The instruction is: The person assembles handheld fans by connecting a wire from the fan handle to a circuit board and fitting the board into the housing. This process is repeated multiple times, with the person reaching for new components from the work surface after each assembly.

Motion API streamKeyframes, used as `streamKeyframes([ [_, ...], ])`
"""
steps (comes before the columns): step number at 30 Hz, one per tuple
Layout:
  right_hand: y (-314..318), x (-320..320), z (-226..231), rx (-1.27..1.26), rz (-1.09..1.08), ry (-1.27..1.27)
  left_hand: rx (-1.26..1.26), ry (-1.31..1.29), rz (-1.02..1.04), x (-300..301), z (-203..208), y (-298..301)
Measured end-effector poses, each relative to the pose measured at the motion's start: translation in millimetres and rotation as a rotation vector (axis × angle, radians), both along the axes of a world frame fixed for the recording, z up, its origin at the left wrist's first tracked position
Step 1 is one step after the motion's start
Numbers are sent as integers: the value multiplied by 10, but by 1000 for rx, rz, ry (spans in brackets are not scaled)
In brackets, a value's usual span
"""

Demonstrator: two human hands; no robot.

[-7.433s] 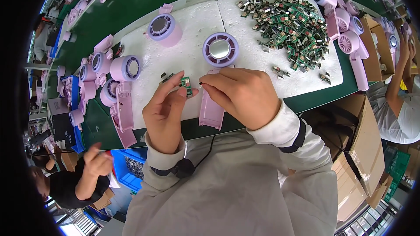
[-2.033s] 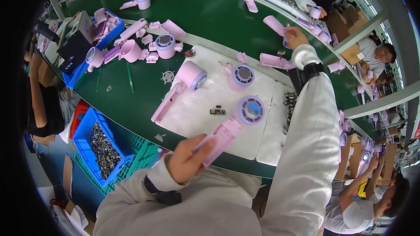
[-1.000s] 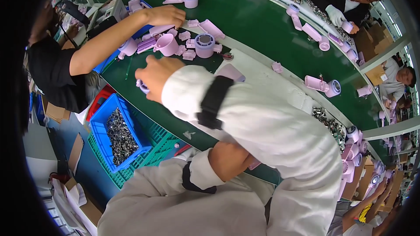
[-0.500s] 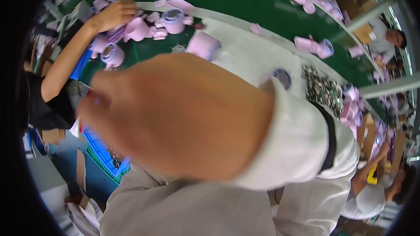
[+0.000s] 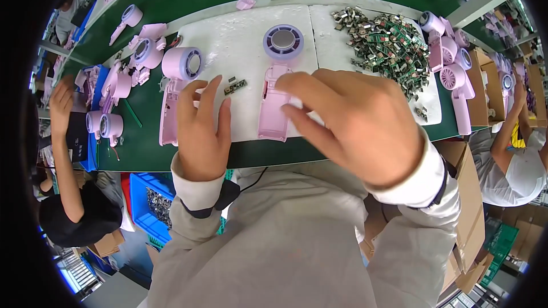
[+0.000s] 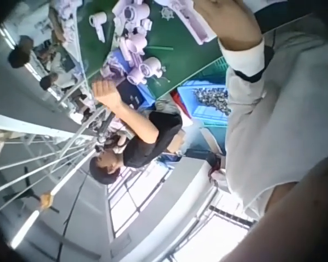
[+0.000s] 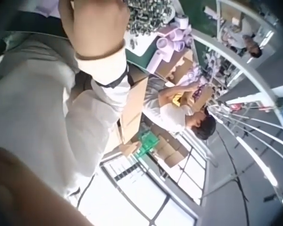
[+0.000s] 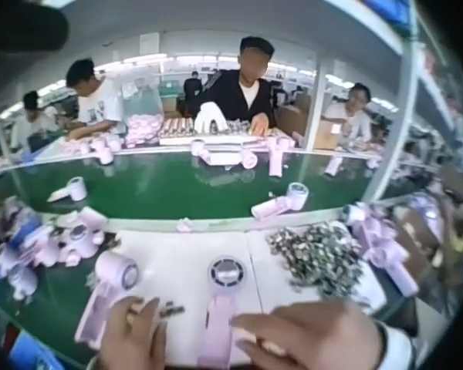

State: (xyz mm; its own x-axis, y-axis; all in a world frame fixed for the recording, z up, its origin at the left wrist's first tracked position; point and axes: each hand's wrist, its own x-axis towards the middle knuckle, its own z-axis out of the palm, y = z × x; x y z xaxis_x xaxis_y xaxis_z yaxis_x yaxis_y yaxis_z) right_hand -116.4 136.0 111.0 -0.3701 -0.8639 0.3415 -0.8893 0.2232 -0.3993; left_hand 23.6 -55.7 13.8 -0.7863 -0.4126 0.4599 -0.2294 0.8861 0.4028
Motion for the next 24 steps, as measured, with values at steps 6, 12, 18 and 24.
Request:
streamKeyframes([
  [6,-168,-160,-413,102,4,-2,-34,-79,-71,-29,12,-59],
  [12,-391,-197,-541,147,89,-5,39,-76,-147,-158,88,-82],
  [18,-435,-222,-681,86,116,-86,295,-42,-207,-130,26,-123],
  [24,-432,-297,-759,-14,144,-345,472,70,-102,72,54,-29],
])
